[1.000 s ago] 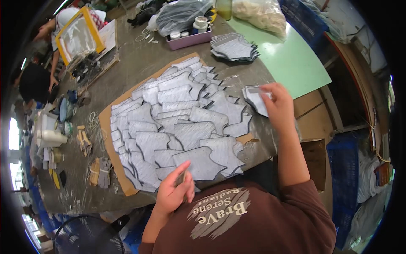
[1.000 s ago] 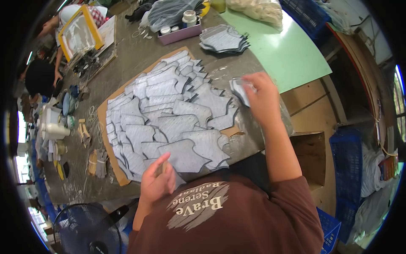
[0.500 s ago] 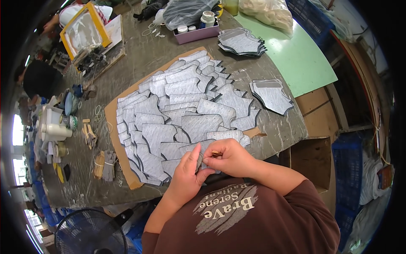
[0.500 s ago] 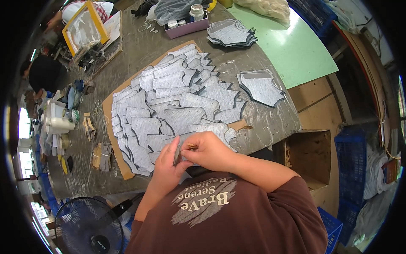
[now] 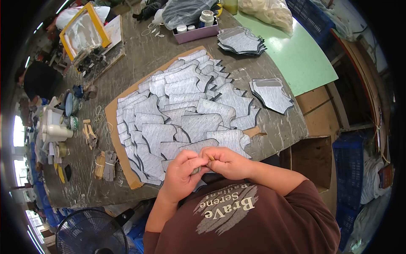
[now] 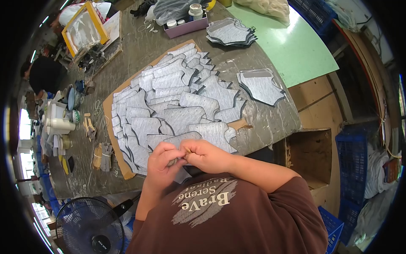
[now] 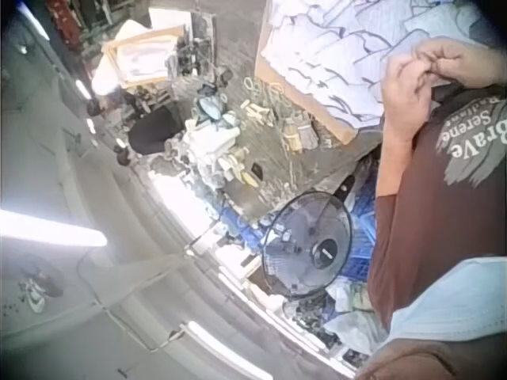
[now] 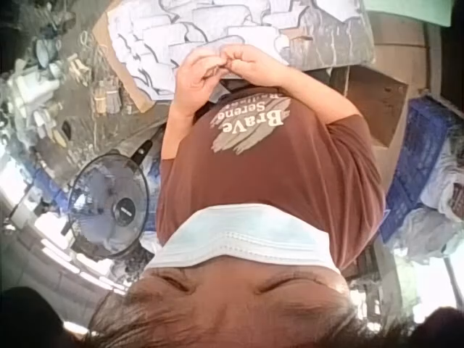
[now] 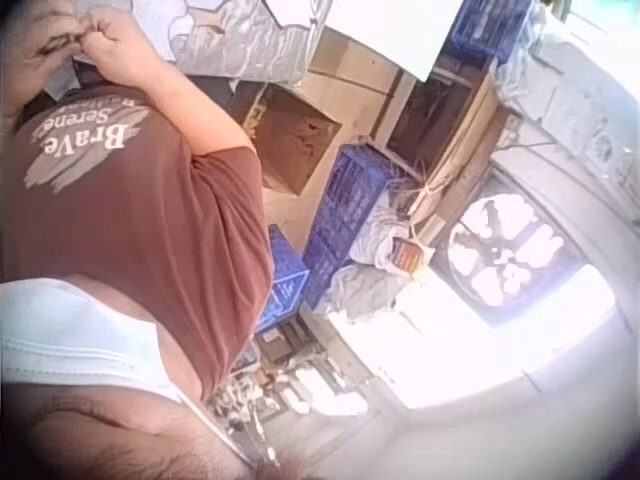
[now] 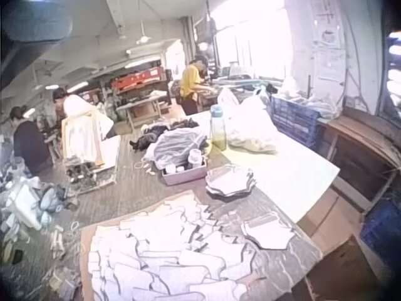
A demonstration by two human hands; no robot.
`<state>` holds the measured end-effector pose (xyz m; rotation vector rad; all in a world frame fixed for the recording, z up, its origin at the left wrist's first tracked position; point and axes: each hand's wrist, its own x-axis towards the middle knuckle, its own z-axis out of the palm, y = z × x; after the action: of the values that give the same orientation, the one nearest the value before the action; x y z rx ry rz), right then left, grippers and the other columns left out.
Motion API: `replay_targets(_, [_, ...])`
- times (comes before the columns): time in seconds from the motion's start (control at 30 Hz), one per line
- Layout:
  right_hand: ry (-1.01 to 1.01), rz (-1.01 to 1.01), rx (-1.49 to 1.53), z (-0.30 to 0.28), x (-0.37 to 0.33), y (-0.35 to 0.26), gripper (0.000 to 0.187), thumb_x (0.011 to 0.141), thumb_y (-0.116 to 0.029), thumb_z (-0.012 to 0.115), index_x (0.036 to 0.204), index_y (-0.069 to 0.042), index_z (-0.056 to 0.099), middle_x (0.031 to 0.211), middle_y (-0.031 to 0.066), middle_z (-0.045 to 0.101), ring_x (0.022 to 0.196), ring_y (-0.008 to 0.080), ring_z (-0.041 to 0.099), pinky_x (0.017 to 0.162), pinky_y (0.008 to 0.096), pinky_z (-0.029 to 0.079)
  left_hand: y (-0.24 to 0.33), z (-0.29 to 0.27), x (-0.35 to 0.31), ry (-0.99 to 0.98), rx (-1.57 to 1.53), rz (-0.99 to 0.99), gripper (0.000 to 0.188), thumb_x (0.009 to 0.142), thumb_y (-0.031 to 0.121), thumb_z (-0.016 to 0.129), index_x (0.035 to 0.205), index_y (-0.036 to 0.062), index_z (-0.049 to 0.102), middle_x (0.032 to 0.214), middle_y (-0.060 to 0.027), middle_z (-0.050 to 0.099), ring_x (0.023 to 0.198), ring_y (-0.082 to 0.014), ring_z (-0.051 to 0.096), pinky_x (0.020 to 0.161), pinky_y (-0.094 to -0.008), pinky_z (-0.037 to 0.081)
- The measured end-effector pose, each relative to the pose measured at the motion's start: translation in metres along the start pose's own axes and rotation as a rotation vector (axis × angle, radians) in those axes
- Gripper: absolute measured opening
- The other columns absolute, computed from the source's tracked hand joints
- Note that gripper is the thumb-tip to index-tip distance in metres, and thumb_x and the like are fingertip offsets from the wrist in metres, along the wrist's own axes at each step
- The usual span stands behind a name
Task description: The recorder is separating and stacking small grey fabric shoe upper components from a pile using a small hand tool to assist with sorting.
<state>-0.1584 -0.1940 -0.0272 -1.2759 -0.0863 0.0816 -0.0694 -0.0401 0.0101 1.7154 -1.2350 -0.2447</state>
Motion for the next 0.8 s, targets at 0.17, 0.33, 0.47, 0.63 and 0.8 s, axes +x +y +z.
replay_targets(0.17, [0.392,0.037,0.591,-0.016,-0.003,-0.013,0.011,0.086,0.001,0.042,0.083,-0.005,0.051,0.106,0.0197,0.06,0.052,0.0077,0.041,0.047,0.021,0.033,-0.015,-0.006,-0.018,0.213,-0.157,-0.267,0.015,0.074,-0.003,0.07,0.084,0.0012,0.061,0.08,-0.0071,0.06,0.07,-0.0173,0.056,0.062,-0.0278,0.046])
replay_targets(0.33, [0.555,-0.16,-0.224,-0.033,-0.019,0.0,0.006,0.085,-0.007,0.055,0.088,-0.007,0.05,0.078,0.0063,0.057,0.063,0.0113,0.055,0.048,0.0226,0.036,-0.025,-0.021,-0.02,0.261,-0.307,-0.721,0.004,0.082,-0.001,0.065,0.083,-0.0004,0.062,0.076,-0.0024,0.061,0.064,-0.0075,0.055,0.058,-0.0227,0.044])
replay_targets(0.47, [0.288,-0.413,-1.331,-0.02,-0.026,0.012,0.028,0.071,-0.019,0.074,0.097,-0.014,0.067,0.065,0.0007,0.049,0.051,0.0189,0.052,0.045,0.0311,0.042,-0.034,-0.017,-0.013,0.173,-0.333,-0.733,0.002,0.084,0.001,0.064,0.084,-0.0007,0.062,0.07,-0.0005,0.06,0.059,-0.0056,0.053,0.055,-0.0205,0.043])
replay_targets(0.63, [0.301,-0.412,-1.409,-0.021,-0.025,0.027,0.029,0.072,-0.022,0.073,0.1,-0.017,0.068,0.064,-0.0005,0.045,0.049,0.0156,0.05,0.042,0.0306,0.04,-0.034,-0.016,-0.008,0.162,-0.299,-0.786,0.002,0.083,0.001,0.064,0.084,-0.0004,0.062,0.069,-0.0006,0.059,0.057,-0.0056,0.053,0.053,-0.0204,0.043])
replay_targets(0.8, [0.309,-0.406,-1.432,-0.021,-0.024,0.027,0.027,0.073,-0.023,0.073,0.099,-0.017,0.069,0.068,-0.0001,0.045,0.049,0.0151,0.05,0.041,0.0303,0.04,-0.035,-0.016,-0.006,0.156,-0.303,-0.797,0.002,0.083,0.002,0.064,0.083,0.0,0.064,0.067,0.0001,0.059,0.056,-0.0055,0.053,0.052,-0.0202,0.042])
